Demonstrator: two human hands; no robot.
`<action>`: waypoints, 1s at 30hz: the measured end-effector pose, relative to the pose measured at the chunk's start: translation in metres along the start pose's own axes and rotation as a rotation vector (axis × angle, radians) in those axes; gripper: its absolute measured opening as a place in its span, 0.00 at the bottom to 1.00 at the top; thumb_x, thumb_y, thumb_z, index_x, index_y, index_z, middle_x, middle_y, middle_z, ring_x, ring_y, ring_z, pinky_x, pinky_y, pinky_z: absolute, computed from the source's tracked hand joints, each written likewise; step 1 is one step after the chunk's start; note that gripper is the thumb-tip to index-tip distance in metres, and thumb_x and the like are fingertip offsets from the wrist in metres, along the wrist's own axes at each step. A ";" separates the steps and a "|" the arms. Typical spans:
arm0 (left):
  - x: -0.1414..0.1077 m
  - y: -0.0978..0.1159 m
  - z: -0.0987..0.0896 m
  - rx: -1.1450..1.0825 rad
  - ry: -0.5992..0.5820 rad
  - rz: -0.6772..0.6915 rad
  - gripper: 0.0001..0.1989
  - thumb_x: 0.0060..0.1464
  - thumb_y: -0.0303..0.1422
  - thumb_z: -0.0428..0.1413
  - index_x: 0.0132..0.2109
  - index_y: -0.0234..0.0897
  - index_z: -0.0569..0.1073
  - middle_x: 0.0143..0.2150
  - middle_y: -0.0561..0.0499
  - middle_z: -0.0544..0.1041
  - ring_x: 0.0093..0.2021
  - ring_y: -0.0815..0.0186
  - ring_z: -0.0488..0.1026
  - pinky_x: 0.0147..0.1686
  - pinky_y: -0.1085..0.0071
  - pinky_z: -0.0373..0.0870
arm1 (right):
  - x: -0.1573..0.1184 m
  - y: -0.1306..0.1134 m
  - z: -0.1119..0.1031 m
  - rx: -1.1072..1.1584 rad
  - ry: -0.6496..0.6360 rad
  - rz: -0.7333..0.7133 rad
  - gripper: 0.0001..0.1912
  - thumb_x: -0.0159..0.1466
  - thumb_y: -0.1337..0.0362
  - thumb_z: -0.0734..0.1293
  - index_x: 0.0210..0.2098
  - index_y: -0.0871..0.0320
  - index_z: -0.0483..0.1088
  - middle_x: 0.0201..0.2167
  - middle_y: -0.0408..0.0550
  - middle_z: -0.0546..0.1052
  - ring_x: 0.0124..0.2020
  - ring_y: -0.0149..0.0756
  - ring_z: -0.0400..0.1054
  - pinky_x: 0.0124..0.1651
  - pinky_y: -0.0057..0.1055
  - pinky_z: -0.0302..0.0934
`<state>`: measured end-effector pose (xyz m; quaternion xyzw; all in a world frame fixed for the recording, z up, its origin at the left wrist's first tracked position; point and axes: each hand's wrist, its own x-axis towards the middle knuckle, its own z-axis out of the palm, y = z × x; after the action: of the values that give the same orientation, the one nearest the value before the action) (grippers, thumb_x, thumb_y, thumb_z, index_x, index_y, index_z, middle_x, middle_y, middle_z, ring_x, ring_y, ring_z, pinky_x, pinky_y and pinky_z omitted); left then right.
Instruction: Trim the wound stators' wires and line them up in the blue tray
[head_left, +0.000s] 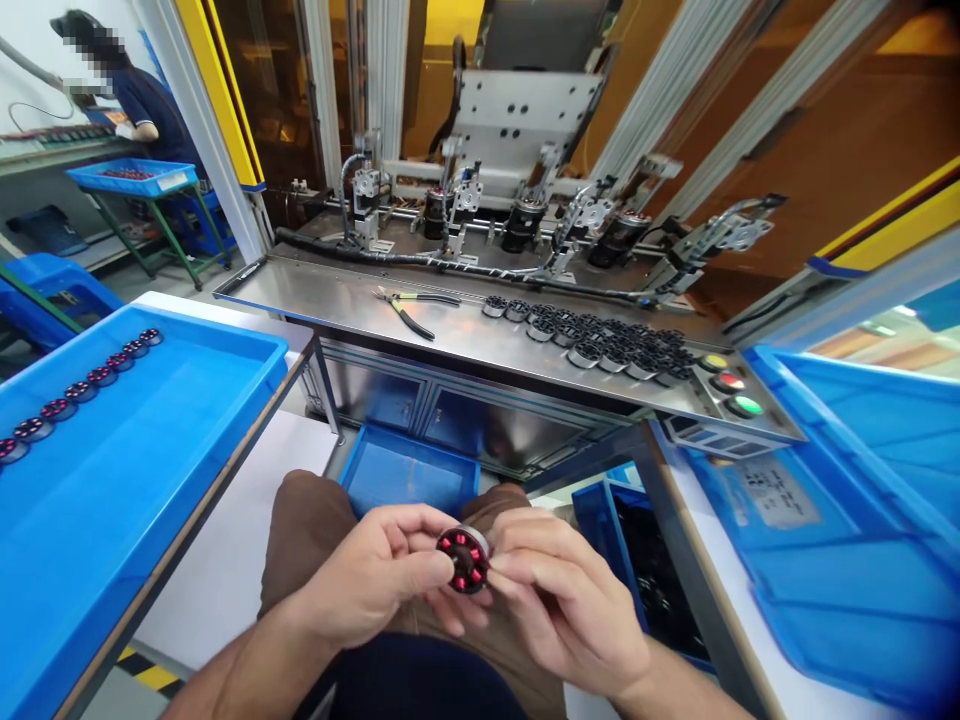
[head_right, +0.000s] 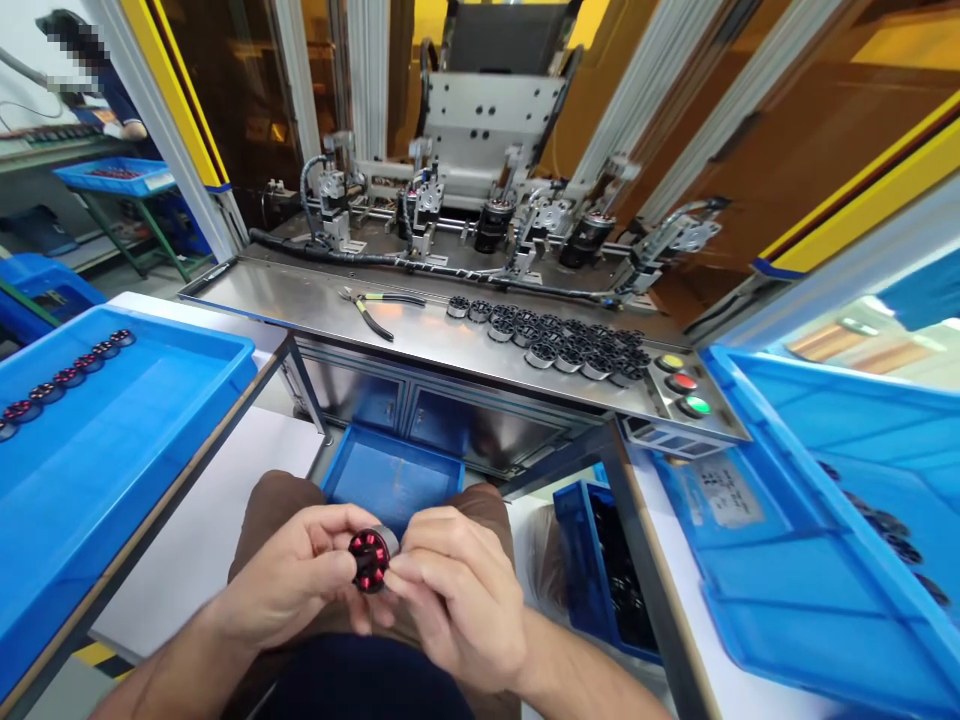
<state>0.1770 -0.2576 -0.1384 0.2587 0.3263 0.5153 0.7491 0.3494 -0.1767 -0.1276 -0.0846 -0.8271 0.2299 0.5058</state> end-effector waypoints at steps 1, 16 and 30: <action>0.000 0.000 0.001 0.006 0.025 0.036 0.18 0.50 0.38 0.68 0.44 0.30 0.78 0.32 0.44 0.83 0.30 0.63 0.82 0.28 0.76 0.76 | 0.000 0.001 -0.002 0.015 -0.018 -0.014 0.07 0.66 0.72 0.64 0.42 0.57 0.71 0.29 0.47 0.75 0.29 0.35 0.73 0.32 0.32 0.73; -0.006 0.001 0.004 0.094 0.087 0.177 0.15 0.51 0.35 0.68 0.45 0.34 0.79 0.33 0.47 0.83 0.33 0.65 0.82 0.33 0.74 0.78 | 0.005 0.007 -0.009 0.211 -0.034 0.122 0.14 0.65 0.67 0.70 0.51 0.54 0.75 0.35 0.50 0.76 0.34 0.36 0.73 0.33 0.33 0.72; 0.002 -0.006 0.007 -0.206 0.046 0.464 0.27 0.27 0.26 0.76 0.37 0.38 0.74 0.44 0.50 0.80 0.49 0.60 0.79 0.50 0.63 0.74 | -0.012 0.003 -0.012 0.110 -0.120 0.219 0.06 0.63 0.71 0.70 0.39 0.57 0.79 0.31 0.50 0.79 0.30 0.38 0.75 0.31 0.29 0.72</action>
<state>0.1862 -0.2583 -0.1381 0.2370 0.2211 0.7097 0.6255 0.3651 -0.1751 -0.1347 -0.1324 -0.8278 0.3335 0.4314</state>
